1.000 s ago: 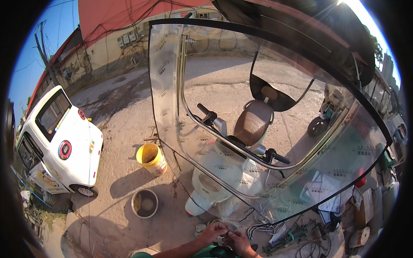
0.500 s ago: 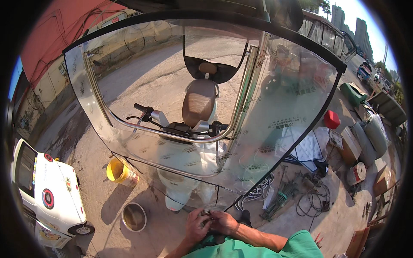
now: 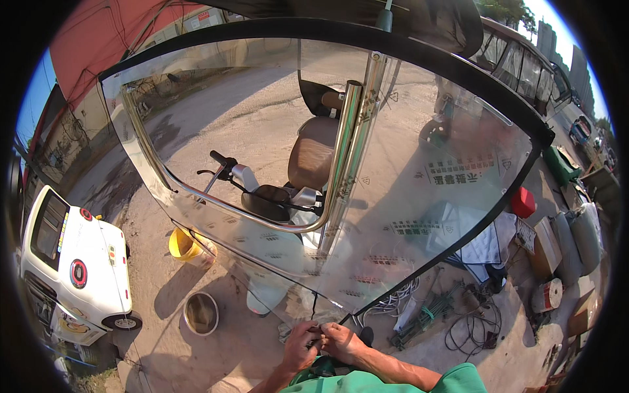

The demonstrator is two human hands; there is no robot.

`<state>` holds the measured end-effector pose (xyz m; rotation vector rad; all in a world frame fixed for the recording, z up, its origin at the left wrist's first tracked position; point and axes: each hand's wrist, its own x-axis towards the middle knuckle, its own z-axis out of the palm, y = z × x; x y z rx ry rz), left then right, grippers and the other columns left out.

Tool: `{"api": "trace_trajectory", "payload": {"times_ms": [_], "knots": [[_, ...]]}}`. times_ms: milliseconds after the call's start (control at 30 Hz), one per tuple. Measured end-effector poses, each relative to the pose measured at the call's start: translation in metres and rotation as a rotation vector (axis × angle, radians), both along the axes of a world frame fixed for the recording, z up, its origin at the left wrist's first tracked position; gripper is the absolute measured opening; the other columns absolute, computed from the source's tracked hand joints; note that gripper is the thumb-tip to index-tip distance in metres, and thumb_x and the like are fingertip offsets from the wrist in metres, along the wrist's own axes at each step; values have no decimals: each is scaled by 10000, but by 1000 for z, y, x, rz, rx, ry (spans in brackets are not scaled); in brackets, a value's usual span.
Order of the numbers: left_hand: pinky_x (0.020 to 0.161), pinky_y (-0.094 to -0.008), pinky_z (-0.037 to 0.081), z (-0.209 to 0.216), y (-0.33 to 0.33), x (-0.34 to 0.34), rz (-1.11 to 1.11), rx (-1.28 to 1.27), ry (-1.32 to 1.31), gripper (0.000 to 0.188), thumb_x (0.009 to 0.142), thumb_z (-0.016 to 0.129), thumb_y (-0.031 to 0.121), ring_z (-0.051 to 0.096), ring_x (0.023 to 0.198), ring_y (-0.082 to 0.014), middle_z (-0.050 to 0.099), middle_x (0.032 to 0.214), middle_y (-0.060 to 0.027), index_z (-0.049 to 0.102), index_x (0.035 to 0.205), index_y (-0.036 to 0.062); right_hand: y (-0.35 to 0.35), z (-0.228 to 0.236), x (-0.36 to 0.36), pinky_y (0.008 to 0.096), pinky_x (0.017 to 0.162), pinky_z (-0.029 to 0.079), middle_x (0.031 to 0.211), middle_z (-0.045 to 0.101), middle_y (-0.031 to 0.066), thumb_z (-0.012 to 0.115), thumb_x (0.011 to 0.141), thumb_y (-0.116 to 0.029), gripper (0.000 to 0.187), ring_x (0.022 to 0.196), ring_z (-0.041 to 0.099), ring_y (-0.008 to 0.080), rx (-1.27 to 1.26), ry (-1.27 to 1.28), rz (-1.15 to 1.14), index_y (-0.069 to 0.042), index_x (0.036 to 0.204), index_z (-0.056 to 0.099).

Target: The person assembles a transparent plastic enclosure onto a scooter by threading a black elastic cord through the frame and securing it with zip ties. The person handles the enclosure, cord, and zip ties by hand, working around the scooter's handlebars and canopy.

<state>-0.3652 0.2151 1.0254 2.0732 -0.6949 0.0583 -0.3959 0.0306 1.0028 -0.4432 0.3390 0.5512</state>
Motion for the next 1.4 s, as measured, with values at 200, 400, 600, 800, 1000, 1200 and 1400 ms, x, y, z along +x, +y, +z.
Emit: {"api": "trace_trajectory", "payload": {"times_ms": [200, 400, 600, 800, 1000, 1200, 1400], "knots": [[966, -366, 544, 5, -20, -8, -32, 9, 242, 313, 841, 822, 67, 660, 1133, -291, 638, 1304, -105, 693, 1124, 37, -21, 32, -8, 433, 1009, 527, 1176, 670, 92, 659, 1046, -258, 246, 1072, 661, 243, -207, 108, 71, -58, 1161, 575], [923, -317, 547, -4, -32, -4, 22, -412, 534, 213, 928, 718, 0, 666, 1104, -193, 678, 1227, -107, 641, 1126, 14, -90, 33, -31, 438, 1013, 534, 1199, 704, 142, 690, 1017, -144, 140, 1075, 680, 272, -66, 103, 129, -44, 1105, 648], [921, -308, 534, 43, -35, 23, 107, -706, 506, 176, 959, 608, -78, 669, 1049, -182, 704, 1134, -132, 617, 1113, 7, -225, 44, -30, 315, 688, 533, 959, 700, 74, 743, 989, -182, 182, 761, 651, 175, -436, 67, -71, -24, 1066, 694], [965, -365, 534, 175, -98, 50, 129, -444, -102, 207, 891, 676, -79, 676, 1153, -280, 698, 1244, -185, 640, 1075, 9, -243, 149, 105, 276, 672, 532, 912, 697, 50, 711, 987, -180, 163, 796, 672, 150, -837, -293, -303, -27, 1039, 690], [982, -381, 537, 212, -141, 60, 126, -434, -243, 203, 872, 707, -53, 684, 1150, -315, 688, 1262, -198, 649, 1058, 6, -183, 244, 197, 303, 780, 560, 976, 703, 67, 720, 1005, -294, 401, 897, 686, 170, -969, -840, -265, -23, 1291, 645], [970, -372, 544, 209, -142, 52, 178, -405, -265, 197, 861, 709, -56, 691, 1139, -306, 691, 1253, -187, 655, 1042, 3, -160, 250, 211, 328, 844, 555, 1047, 732, 106, 716, 1011, -300, 425, 948, 687, 191, -603, -928, -154, -33, 1327, 623], [993, -366, 505, 196, -146, 46, 182, -437, -140, 158, 896, 678, -40, 651, 1153, -265, 661, 1273, -234, 650, 1052, -34, -167, 263, 211, 327, 832, 536, 1008, 740, 102, 706, 1016, -312, 425, 913, 672, 177, -644, -957, -148, -24, 1318, 624]]}}
